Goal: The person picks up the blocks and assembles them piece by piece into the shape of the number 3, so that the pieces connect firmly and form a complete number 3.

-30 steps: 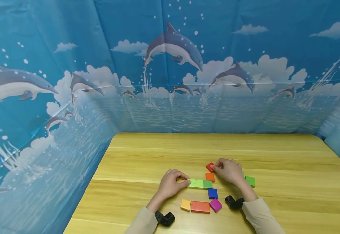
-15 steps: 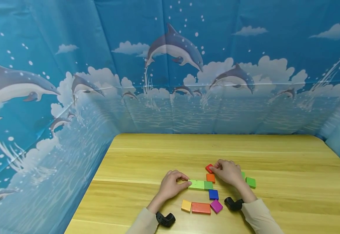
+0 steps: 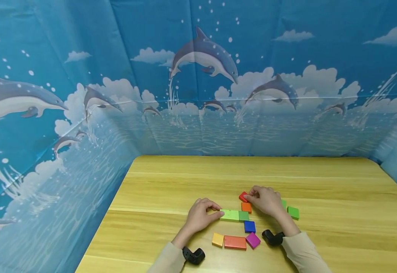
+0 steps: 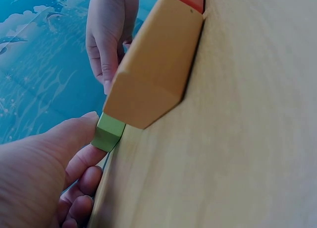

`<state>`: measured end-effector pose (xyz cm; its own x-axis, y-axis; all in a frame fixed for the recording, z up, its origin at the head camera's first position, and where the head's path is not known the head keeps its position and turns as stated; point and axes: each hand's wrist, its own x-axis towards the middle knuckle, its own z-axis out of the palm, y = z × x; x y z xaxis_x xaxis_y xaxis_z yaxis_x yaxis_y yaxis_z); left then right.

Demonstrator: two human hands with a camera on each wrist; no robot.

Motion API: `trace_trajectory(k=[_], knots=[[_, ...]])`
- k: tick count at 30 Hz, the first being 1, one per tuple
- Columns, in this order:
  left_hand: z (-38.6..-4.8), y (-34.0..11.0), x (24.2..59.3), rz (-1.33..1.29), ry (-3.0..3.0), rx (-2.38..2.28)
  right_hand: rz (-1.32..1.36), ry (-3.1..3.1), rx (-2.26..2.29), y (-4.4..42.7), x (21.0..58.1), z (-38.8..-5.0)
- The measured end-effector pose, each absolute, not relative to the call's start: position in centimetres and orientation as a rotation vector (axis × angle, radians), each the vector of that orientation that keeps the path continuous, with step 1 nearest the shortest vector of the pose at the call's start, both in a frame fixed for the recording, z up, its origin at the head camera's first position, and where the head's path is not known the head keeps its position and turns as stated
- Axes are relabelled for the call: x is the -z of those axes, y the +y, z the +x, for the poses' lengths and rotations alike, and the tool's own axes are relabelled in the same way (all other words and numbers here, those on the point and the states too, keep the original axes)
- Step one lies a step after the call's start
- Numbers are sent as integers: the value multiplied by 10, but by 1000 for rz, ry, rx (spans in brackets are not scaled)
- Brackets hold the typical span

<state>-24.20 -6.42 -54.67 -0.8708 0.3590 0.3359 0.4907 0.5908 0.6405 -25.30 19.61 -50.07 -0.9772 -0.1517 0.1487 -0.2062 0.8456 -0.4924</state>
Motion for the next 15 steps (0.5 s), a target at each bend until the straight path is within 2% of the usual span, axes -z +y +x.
trace_trajectory(k=[15], knots=[[-241,-65,547,-715,-2642,1136,339,-2888,-805,194,503,-255]])
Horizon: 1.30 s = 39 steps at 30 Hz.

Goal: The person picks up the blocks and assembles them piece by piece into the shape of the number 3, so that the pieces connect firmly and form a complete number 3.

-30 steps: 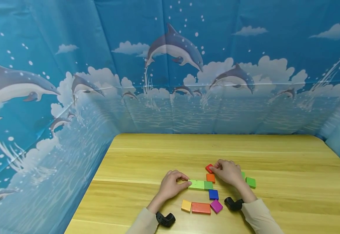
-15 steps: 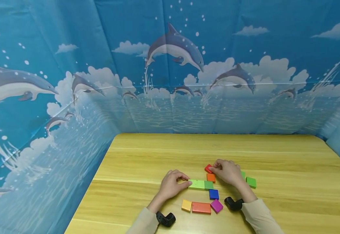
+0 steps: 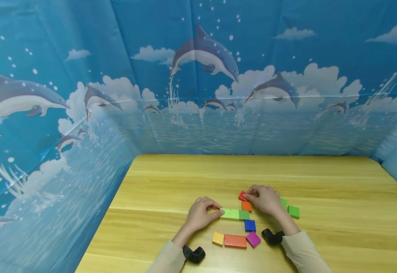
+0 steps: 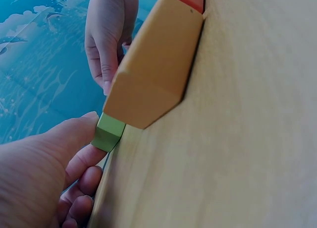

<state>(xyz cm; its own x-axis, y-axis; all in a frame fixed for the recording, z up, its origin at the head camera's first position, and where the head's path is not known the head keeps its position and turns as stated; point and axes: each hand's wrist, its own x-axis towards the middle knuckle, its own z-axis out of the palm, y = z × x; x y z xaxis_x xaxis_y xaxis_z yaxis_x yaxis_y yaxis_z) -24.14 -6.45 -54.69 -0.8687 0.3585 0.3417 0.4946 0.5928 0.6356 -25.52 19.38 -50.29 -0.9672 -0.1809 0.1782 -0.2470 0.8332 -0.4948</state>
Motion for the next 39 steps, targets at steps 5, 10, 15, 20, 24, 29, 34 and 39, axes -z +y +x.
trace_trajectory(k=[5,10,15,20,24,29,34,39], knots=[[-242,-65,547,-726,-2631,1119,356,-2882,-808,194,503,-255],[-242,-64,548,-723,-2635,1113,352,-2883,-802,194,502,-255],[-242,-65,546,-710,-2649,1118,351,-2877,-810,193,502,-255],[-242,-65,546,-716,-2641,1116,353,-2871,-802,193,503,-255],[-243,-64,546,-717,-2638,1121,361,-2845,-813,195,504,-255],[-243,-62,545,-717,-2644,1136,352,-2779,-846,209,500,-253],[-242,-62,546,-712,-2644,1135,343,-2770,-888,237,491,-249],[-242,-64,546,-707,-2649,1135,356,-2837,-892,266,485,-241]])
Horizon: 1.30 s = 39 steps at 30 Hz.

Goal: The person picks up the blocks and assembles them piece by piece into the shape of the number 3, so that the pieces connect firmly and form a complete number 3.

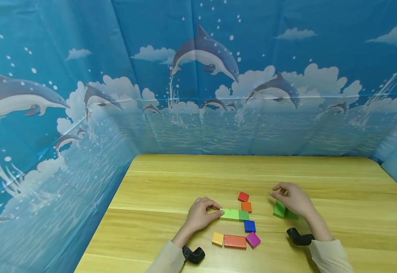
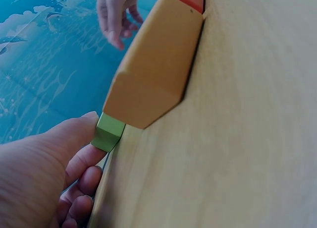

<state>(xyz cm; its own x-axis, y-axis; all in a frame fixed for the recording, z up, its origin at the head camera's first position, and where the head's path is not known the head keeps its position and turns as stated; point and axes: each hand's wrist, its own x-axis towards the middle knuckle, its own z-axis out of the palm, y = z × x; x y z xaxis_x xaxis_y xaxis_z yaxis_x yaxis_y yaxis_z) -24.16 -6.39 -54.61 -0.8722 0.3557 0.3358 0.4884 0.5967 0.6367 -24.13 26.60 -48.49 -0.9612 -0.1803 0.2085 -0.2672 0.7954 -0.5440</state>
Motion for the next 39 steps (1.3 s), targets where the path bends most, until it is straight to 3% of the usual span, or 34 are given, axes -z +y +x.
trace_trajectory(k=[7,13,34,39], knots=[[-244,-66,546,-718,-2644,1143,524,-2949,-888,287,484,-232],[-244,-65,545,-718,-2650,1146,502,-3008,-682,292,484,-230],[-243,-64,545,-710,-2640,1150,520,-2897,-710,247,493,-249],[-242,-64,546,-718,-2628,1154,378,-2919,-713,243,494,-243]])
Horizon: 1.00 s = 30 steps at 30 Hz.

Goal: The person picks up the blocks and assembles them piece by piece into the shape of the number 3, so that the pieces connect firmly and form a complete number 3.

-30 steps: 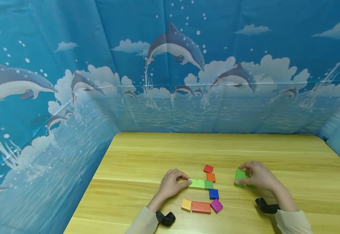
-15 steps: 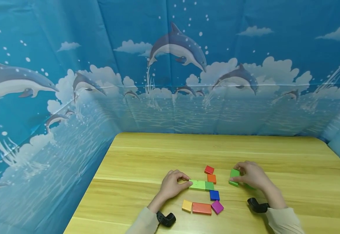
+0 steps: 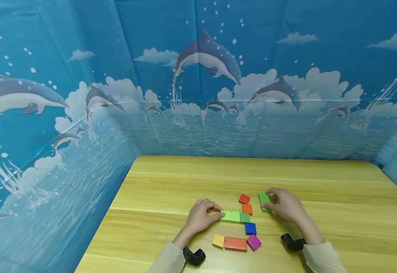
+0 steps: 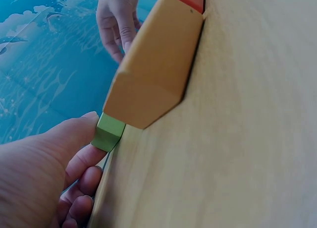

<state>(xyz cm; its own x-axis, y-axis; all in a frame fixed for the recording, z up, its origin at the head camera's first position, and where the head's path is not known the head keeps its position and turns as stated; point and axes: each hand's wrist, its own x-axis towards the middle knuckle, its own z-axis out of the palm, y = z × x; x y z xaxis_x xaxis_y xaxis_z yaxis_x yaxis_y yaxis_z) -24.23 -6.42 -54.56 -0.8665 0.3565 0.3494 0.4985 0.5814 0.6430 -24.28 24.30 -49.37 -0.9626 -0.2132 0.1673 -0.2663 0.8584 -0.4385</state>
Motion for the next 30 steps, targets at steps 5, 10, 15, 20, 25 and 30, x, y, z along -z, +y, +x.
trace_trajectory(k=[5,10,15,20,25,30], knots=[[-242,-65,545,-709,-2631,1148,199,-2976,-732,241,494,-238],[-243,-65,545,-711,-2630,1137,147,-2989,-741,237,493,-238],[-243,-64,546,-725,-2627,1142,96,-2996,-774,235,492,-246],[-244,-63,546,-731,-2622,1149,52,-3005,-815,237,490,-260],[-244,-64,545,-715,-2634,1149,36,-3015,-847,235,490,-280],[-244,-64,545,-711,-2642,1158,99,-3041,-818,226,489,-295]])
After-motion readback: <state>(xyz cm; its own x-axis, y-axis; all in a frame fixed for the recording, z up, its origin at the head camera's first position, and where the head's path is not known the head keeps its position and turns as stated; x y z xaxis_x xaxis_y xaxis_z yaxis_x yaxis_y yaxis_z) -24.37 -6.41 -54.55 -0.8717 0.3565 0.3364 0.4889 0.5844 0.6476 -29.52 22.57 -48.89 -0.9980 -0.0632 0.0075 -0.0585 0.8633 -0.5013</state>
